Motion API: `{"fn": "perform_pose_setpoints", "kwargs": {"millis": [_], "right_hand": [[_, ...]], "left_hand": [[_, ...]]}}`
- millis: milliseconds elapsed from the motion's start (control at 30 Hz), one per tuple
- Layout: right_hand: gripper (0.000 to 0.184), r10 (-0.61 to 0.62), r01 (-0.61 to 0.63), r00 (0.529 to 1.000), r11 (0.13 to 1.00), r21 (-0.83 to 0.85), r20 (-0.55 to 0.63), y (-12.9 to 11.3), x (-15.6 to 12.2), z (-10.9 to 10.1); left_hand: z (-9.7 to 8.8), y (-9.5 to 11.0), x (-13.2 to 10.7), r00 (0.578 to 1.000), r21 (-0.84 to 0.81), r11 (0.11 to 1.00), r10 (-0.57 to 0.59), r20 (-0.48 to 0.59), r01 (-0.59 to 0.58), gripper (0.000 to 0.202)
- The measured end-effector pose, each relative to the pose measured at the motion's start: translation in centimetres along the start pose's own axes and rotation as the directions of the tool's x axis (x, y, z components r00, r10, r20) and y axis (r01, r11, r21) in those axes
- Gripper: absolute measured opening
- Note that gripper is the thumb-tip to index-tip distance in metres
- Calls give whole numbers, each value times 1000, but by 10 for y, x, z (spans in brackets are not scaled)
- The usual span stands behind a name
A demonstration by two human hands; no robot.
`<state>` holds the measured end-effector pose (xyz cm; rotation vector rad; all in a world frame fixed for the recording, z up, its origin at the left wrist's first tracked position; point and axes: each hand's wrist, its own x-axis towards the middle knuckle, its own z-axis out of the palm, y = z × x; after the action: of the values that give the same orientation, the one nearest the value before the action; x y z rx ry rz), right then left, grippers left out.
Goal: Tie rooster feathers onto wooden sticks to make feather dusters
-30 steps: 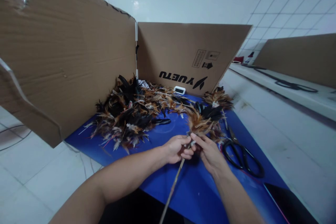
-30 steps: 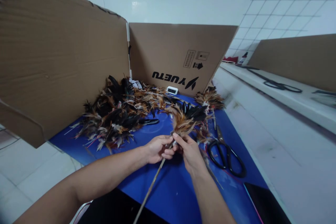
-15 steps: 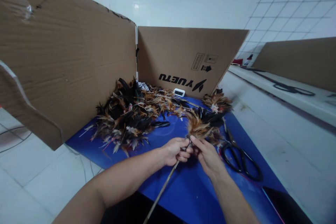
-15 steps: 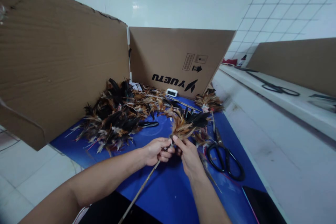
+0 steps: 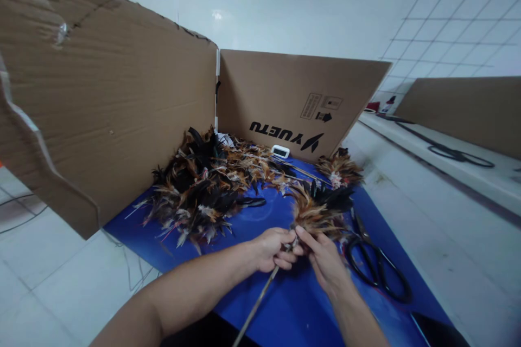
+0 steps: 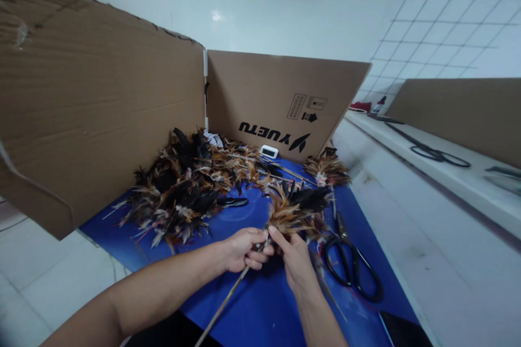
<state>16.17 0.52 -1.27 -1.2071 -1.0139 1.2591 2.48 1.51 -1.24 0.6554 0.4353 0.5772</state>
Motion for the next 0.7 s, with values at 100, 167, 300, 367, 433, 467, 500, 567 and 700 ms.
{"fn": "perform_pose_setpoints", "kwargs": {"millis": [100,167,300,367,433,467,500,567,700], "right_hand": [[30,-11,11,1000,999,-31,8,3,2,-3],[29,-2,6,998,998,-55,56,5,3,-5],[29,21,-17,997,998,-63,76,7,3,-5],[30,35,-30,997,997,-67,67,8,3,-4],[33,42,-35,998,991,-132,49,7,3,-6],[35,40,-32,998,979,-203,38,6,4,-8],[37,30,-22,999,955,-294,24,5,4,-11],[42,-21,3,999,871,-491,-32,-1,4,-18],[47,-233,3,943,720,-694,-238,-18,1,-28]], "left_hand": [[-4,0,2,999,-29,999,-38,4,39,22],[-4,0,3,998,-33,998,-57,7,58,24],[-4,2,3,997,-27,997,-77,18,77,24],[-4,1,4,997,-28,997,-76,8,76,22],[-7,0,6,997,-31,996,-81,-11,81,20],[-9,0,8,996,-31,996,-83,-22,82,19],[-11,-1,10,996,-33,996,-82,-31,81,19],[-15,-1,14,996,-32,997,-69,-60,67,17],[-18,0,18,984,-22,998,-66,-167,63,17]]}}
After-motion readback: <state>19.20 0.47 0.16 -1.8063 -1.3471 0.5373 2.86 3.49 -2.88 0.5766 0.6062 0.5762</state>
